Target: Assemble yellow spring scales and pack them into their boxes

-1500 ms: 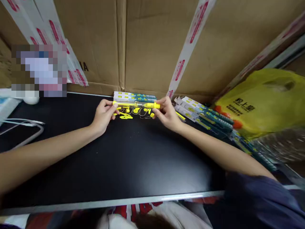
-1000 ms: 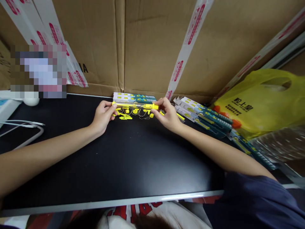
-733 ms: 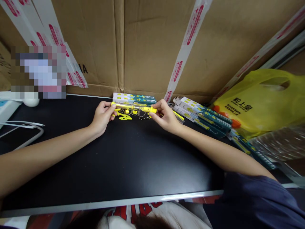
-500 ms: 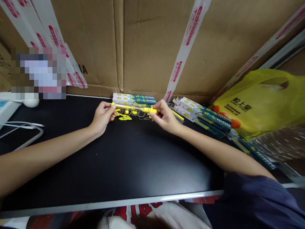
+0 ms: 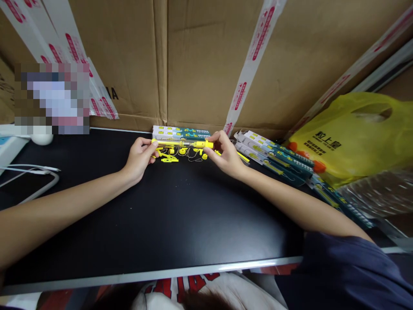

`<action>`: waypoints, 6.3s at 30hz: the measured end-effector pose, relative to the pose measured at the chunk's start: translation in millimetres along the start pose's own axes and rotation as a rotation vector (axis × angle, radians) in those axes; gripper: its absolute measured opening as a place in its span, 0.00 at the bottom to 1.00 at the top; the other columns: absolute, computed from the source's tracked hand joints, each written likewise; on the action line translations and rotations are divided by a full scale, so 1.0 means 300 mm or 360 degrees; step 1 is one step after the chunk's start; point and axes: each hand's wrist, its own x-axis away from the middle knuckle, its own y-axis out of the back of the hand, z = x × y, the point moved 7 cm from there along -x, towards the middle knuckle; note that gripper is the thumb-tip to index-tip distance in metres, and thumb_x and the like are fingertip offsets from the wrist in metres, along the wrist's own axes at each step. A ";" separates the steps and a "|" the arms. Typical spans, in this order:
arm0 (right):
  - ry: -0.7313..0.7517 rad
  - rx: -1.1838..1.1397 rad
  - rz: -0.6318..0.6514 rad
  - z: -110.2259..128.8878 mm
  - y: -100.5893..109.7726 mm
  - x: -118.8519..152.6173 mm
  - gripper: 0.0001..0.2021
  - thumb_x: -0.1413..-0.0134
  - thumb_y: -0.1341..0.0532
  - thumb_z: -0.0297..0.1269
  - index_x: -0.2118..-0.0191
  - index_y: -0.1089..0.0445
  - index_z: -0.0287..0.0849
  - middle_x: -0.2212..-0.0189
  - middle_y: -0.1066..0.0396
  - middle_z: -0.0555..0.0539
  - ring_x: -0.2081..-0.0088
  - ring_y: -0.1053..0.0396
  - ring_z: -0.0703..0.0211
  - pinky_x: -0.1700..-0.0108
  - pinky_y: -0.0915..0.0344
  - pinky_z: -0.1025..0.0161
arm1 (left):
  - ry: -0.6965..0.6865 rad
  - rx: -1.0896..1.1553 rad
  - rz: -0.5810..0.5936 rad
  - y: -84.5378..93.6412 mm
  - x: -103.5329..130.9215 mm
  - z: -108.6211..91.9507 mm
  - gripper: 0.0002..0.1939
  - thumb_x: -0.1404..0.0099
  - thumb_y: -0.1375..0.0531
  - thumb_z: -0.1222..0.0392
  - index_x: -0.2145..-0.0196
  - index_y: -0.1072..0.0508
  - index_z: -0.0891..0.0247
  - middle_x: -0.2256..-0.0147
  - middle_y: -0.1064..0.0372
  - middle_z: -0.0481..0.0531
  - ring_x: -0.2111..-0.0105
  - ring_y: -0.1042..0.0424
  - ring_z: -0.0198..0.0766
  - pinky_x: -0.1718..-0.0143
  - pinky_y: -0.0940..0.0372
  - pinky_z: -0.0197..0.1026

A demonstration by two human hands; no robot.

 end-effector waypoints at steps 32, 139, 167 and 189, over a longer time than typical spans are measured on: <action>-0.0362 -0.0401 0.0146 -0.020 -0.023 0.000 0.19 0.44 0.40 0.53 0.60 0.47 0.46 0.74 0.39 0.56 0.78 0.38 0.70 0.77 0.36 0.68 | -0.0112 -0.0017 0.0061 -0.006 0.003 -0.009 0.11 0.40 0.38 0.63 0.68 0.40 0.62 0.74 0.34 0.45 0.80 0.35 0.26 0.84 0.47 0.28; -0.0014 0.0537 0.0366 0.116 -0.117 0.042 0.17 0.36 0.48 0.40 0.76 0.49 0.43 0.80 0.46 0.54 0.78 0.50 0.67 0.73 0.52 0.66 | -0.0055 -0.0700 0.1090 -0.203 0.158 0.028 0.14 0.38 0.42 0.49 0.65 0.34 0.65 0.80 0.33 0.44 0.80 0.37 0.29 0.75 0.45 0.33; -0.0087 0.0487 0.0573 0.142 -0.173 0.027 0.12 0.38 0.50 0.37 0.73 0.47 0.44 0.81 0.47 0.55 0.80 0.49 0.67 0.73 0.53 0.66 | 0.0054 -0.0668 0.0913 -0.213 0.148 0.024 0.14 0.38 0.41 0.50 0.71 0.39 0.62 0.86 0.37 0.42 0.87 0.39 0.29 0.84 0.47 0.30; -0.0341 -0.0191 0.0325 0.078 -0.187 0.038 0.09 0.40 0.47 0.37 0.71 0.46 0.45 0.74 0.40 0.51 0.71 0.40 0.62 0.66 0.36 0.63 | 0.0336 -0.0056 0.0852 -0.227 0.194 0.036 0.14 0.32 0.46 0.51 0.67 0.36 0.65 0.81 0.36 0.45 0.82 0.36 0.27 0.80 0.39 0.30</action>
